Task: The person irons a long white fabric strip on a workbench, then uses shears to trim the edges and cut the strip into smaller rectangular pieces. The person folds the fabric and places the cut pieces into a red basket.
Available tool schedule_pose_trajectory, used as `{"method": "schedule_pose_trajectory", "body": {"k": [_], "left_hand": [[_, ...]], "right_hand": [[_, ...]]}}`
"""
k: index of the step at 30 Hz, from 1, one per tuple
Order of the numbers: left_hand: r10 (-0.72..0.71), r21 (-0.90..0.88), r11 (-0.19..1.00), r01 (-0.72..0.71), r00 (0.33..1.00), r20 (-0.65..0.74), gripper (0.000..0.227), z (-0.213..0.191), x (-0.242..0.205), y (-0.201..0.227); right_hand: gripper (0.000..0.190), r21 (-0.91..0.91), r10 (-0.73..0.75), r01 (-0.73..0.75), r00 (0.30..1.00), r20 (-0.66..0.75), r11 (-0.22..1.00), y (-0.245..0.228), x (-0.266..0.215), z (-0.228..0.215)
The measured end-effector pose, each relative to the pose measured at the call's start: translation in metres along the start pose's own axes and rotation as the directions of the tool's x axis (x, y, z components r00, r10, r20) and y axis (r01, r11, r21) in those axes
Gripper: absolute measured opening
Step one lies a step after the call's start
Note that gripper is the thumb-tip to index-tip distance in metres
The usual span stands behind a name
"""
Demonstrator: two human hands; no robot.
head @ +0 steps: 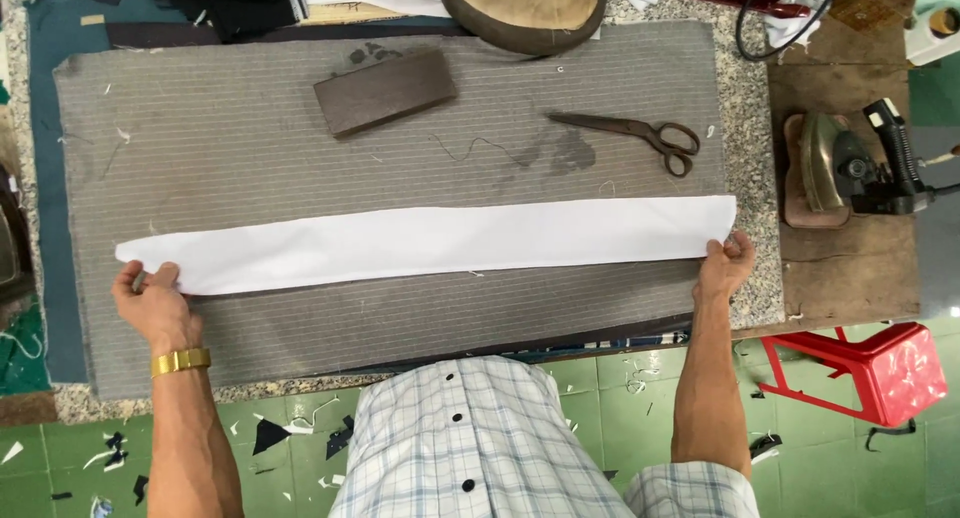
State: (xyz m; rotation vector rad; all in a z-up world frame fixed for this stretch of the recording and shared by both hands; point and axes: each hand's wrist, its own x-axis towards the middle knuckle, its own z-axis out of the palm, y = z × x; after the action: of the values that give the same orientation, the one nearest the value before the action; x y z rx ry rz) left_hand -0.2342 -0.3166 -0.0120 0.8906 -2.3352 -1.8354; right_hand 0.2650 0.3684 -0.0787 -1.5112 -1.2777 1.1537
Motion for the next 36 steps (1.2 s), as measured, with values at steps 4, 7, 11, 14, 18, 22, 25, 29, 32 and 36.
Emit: {"method": "schedule_pose_trajectory", "body": {"k": [4, 7, 11, 14, 18, 22, 25, 29, 32, 36], "left_hand": [[0.058, 0.044, 0.997, -0.056, 0.998, -0.035, 0.035, -0.005, 0.012, -0.008], [0.123, -0.043, 0.991, -0.126, 0.991, -0.053, 0.032, -0.007, 0.017, -0.011], [-0.181, -0.238, 0.956, 0.17, 0.983, -0.022, 0.037, -0.015, 0.005, 0.008], [-0.239, -0.228, 0.944, 0.237, 0.971, 0.019, 0.036, -0.016, -0.006, 0.019], [0.007, -0.135, 0.991, -0.006, 1.0, 0.005, 0.032, -0.008, -0.008, 0.012], [0.242, -0.037, 0.97, -0.24, 0.966, 0.092, 0.032, 0.023, -0.022, 0.022], [0.268, -0.066, 0.963, -0.261, 0.952, 0.144, 0.03, 0.047, -0.033, 0.026], [0.194, -0.047, 0.981, -0.189, 0.968, 0.16, 0.025, 0.068, -0.059, 0.038], [0.181, -0.007, 0.983, -0.182, 0.973, 0.141, 0.024, 0.072, -0.075, 0.045], [0.461, -0.013, 0.887, -0.463, 0.88, 0.111, 0.021, 0.082, -0.071, 0.024]], "right_hand": [[0.045, 0.002, 0.023, -0.023, 1.0, 0.018, 1.0, -0.027, -0.011, 0.001], [0.047, 0.212, 0.106, -0.104, 0.994, 0.003, 0.972, -0.022, 0.001, -0.004], [0.055, 0.158, 0.251, -0.242, 0.967, -0.043, 0.957, -0.044, -0.003, 0.002], [0.055, 0.235, 0.315, -0.293, 0.947, -0.064, 0.927, -0.053, -0.003, 0.001], [0.06, 0.246, 0.314, -0.304, 0.949, -0.002, 0.92, -0.063, -0.013, 0.004], [0.048, 0.241, 0.311, -0.306, 0.95, 0.016, 0.921, -0.033, 0.006, -0.008], [0.039, 0.244, 0.295, -0.311, 0.95, 0.1, 0.918, -0.042, 0.005, -0.016], [0.033, 0.194, 0.258, -0.28, 0.957, 0.129, 0.94, -0.045, 0.006, -0.037], [0.031, 0.157, 0.233, -0.262, 0.955, 0.184, 0.952, -0.046, 0.006, -0.045], [0.037, 0.13, 0.163, -0.186, 0.972, 0.168, 0.974, -0.048, 0.005, -0.038]]}}
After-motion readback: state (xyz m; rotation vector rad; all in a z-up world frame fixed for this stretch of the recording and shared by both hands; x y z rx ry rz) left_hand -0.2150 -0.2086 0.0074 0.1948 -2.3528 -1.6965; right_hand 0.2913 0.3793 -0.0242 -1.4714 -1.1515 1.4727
